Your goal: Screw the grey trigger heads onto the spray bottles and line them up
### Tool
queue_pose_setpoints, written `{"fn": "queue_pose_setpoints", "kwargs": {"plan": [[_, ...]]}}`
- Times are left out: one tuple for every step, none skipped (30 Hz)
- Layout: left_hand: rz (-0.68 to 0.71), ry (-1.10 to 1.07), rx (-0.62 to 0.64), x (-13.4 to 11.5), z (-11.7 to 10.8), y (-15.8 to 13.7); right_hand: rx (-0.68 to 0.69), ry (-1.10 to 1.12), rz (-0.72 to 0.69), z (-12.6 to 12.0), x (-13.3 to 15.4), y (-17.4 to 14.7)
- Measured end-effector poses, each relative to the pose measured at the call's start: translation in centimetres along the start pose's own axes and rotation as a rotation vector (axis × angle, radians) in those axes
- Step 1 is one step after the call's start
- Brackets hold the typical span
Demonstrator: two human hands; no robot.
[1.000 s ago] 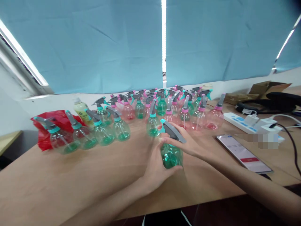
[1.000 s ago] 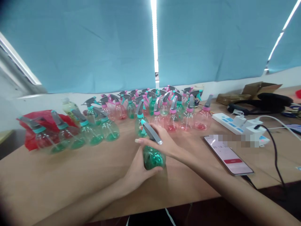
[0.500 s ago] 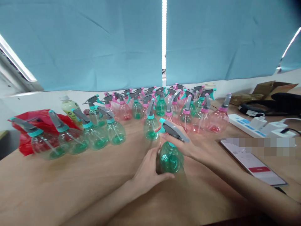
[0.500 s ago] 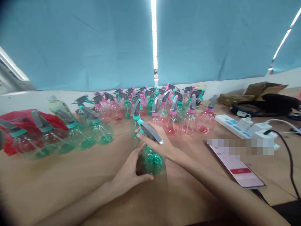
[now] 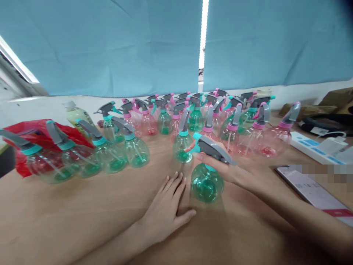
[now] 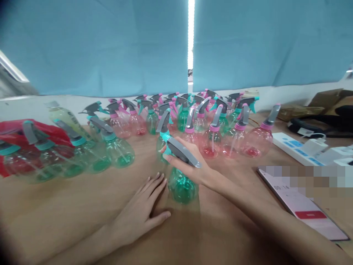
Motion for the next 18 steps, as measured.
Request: {"fn": "queue_pose_setpoints", "kwargs": {"plan": [[-0.002, 0.009, 0.012, 0.0, 0.0, 0.0, -0.007, 0.001, -0.006, 0.0, 0.0, 0.0], [-0.004, 0.017, 0.02, -0.1, 0.0, 0.0, -0.013, -0.007, -0.014, 0.0, 0.0, 0.0], [-0.004, 0.021, 0.027, -0.1, -0.1, 0.0, -0.017, -0.022, -0.023, 0.0, 0.1, 0.0], [-0.004, 0.024, 0.032, -0.1, -0.1, 0.0, -0.02, -0.038, -0.028, 0.0, 0.1, 0.0], [-0.003, 0.026, 0.034, -0.1, -0.1, 0.1, -0.021, -0.05, -0.03, 0.0, 0.1, -0.1], [-0.003, 0.028, 0.036, -0.1, -0.1, 0.1, -0.02, -0.057, -0.028, 0.0, 0.1, -0.1], [-0.002, 0.03, 0.039, -0.1, -0.1, 0.1, -0.021, -0.059, -0.026, 0.0, 0.1, -0.1], [-0.001, 0.03, 0.041, -0.1, -0.1, 0.1, -0.025, -0.057, -0.026, 0.0, 0.0, -0.1], [0.001, 0.029, 0.041, -0.1, -0.1, 0.1, -0.029, -0.051, -0.03, 0.1, -0.1, -0.1], [0.003, 0.027, 0.039, -0.1, -0.1, 0.1, -0.035, -0.043, -0.035, 0.1, -0.2, -0.1], [0.006, 0.022, 0.037, -0.1, -0.1, 0.1, -0.042, -0.034, -0.04, 0.1, -0.2, -0.1], [0.009, 0.016, 0.031, -0.1, -0.1, 0.1, -0.047, -0.025, -0.044, 0.1, -0.2, -0.1], [0.011, 0.011, 0.023, -0.2, -0.1, 0.1, -0.051, -0.018, -0.045, 0.1, -0.1, -0.1], [0.011, 0.008, 0.017, -0.2, -0.1, 0.1, -0.053, -0.011, -0.046, 0.1, 0.2, -0.1], [0.01, 0.007, 0.014, -0.2, -0.1, 0.1, -0.053, -0.009, -0.044, 0.1, 0.6, -0.1], [0.008, 0.008, 0.014, -0.2, -0.1, 0.1, -0.049, -0.014, -0.036, 0.1, 1.1, -0.2], [0.005, 0.009, 0.015, -0.2, -0.1, 0.1, -0.047, -0.023, -0.026, 0.1, 1.7, -0.2], [0.005, 0.01, 0.016, -0.2, -0.1, 0.1, -0.042, -0.044, -0.005, 0.0, 2.2, -0.2]]}}
Point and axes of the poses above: each hand's wrist, its own y-axis towards the middle knuckle, its own z-axis out of the palm, x = y × z, the point moved 2 cm from there along y, towards the middle knuckle, and after that the axes turned 9 degrees about y, right-handed, at the moved point
